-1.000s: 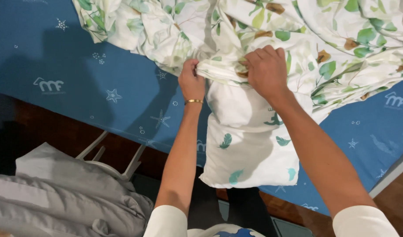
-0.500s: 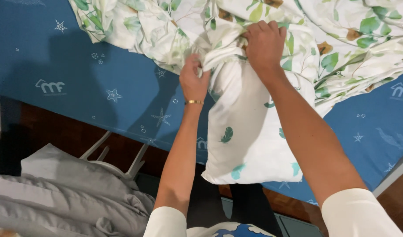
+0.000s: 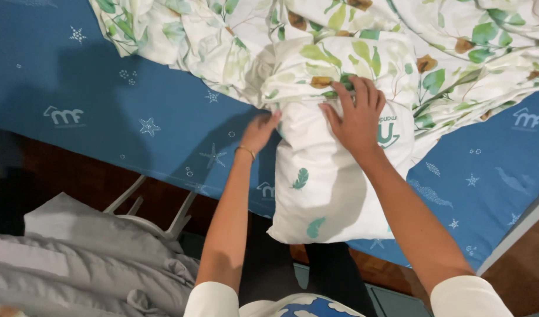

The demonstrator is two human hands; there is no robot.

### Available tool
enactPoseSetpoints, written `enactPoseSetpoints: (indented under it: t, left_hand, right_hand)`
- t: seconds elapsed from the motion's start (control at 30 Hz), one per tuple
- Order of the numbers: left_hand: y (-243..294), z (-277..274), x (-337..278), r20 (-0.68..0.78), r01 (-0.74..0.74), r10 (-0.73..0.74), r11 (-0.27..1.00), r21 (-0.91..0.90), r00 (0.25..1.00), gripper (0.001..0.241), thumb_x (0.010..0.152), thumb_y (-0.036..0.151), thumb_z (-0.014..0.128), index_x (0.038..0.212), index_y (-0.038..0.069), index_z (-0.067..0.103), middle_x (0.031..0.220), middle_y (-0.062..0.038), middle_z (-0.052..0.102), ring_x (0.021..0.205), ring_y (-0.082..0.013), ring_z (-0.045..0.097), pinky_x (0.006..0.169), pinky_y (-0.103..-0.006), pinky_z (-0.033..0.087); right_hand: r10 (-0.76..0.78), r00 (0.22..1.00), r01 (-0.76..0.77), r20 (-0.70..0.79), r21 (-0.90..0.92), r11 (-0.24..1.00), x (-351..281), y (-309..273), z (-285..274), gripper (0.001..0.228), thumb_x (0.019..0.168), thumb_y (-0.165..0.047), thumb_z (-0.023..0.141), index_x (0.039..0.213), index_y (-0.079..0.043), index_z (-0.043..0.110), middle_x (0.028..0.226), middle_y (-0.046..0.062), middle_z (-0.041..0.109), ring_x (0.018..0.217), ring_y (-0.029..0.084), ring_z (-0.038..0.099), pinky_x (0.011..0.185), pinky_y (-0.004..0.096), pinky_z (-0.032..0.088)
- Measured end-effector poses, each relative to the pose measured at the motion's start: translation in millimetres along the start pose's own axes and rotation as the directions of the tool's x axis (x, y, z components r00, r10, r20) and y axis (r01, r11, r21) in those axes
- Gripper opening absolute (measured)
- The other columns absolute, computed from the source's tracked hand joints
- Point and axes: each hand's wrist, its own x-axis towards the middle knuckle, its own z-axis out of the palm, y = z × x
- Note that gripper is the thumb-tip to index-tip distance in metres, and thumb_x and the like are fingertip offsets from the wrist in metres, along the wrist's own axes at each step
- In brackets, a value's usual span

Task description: The person places a pillow on a bed and inserts it into a floral-patterned pillowcase. They pull the fabric over the pillow, tuck the edges, and smooth the case to fit snugly around the pillow.

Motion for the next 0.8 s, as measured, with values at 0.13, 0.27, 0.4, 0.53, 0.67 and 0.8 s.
enactPoseSetpoints:
  t: [0.13,0.27,0.4,0.53,0.67,0.8]
  left_hand:
    - [6,19,-31,0.086,-0.012,0.038,0.959,-0.282,0.996,0.057,0.095,0.056,0.071,0.13,0.011,0.07,0.129,-0.016,0.07,0.125,-0.0323,0.063,0.107,-0.0447,0.051]
    - [14,29,-35,-0.095,-0.167,0.139,0.893,-0.417,0.986,0.036,0.101,0.043,0.069,0.107,0.008,0.077,0.101,-0.006,0.074,0.095,-0.0168,0.064,0.093,-0.0389,0.054]
    - [94,5,-82,-0.137,-0.397,0.379,0.906,-0.149,0.915,0.037,0.101,0.037,0.065,0.084,0.005,0.071,0.073,-0.018,0.069,0.07,-0.0274,0.068,0.069,-0.0416,0.055]
    - [147,-2,-121,-0.125,-0.584,0.583,0.811,0.031,0.803,0.039,0.103,0.04,0.06,0.077,0.011,0.065,0.062,-0.011,0.067,0.06,-0.0264,0.068,0.058,-0.0365,0.054]
    - [210,4,-169,-0.074,-0.757,0.764,0.645,0.106,0.641,0.039,0.105,0.035,0.056,0.078,0.007,0.056,0.061,-0.018,0.063,0.063,-0.0399,0.068,0.055,-0.0446,0.051]
    - [257,43,-189,-0.09,-0.818,0.87,0.488,0.305,0.485,0.039,0.105,0.036,0.053,0.076,0.01,0.053,0.057,-0.016,0.059,0.06,-0.0395,0.065,0.054,-0.046,0.052]
  right_hand:
    - [0.114,0.985,-0.118,-0.131,-0.025,0.993,-17,12,7,0.052,0.101,-0.052,0.069,0.134,-0.012,0.066,0.135,0.021,0.05,0.127,0.045,0.044,0.1,0.058,0.032]
    - [0.791,0.497,-0.86,0.357,0.085,0.502,-47,14,-4,0.076,0.105,-0.067,0.061,0.163,-0.026,0.034,0.164,0.023,0.021,0.151,0.051,0.015,0.108,0.088,0.016]
    - [0.736,0.595,-0.803,0.322,0.26,0.536,-54,20,-19,0.066,0.112,-0.05,0.058,0.161,-0.012,0.035,0.157,0.038,0.027,0.148,0.055,0.026,0.118,0.073,0.023]
    - [0.671,0.47,-0.871,0.573,0.426,0.245,-41,32,-49,0.081,0.108,-0.068,0.041,0.165,-0.014,0.024,0.167,0.027,0.02,0.156,0.043,0.016,0.128,0.059,0.01]
    - [0.487,0.45,-0.667,0.749,0.644,-0.375,-31,38,-63,0.07,0.102,-0.067,0.045,0.153,-0.019,0.05,0.156,0.011,0.048,0.143,0.021,0.047,0.126,0.04,0.027]
    - [0.372,0.718,-0.608,0.588,0.79,-0.076,-89,71,-18,0.076,0.091,-0.065,0.057,0.148,-0.015,0.055,0.153,0.012,0.051,0.141,0.025,0.049,0.124,0.044,0.03]
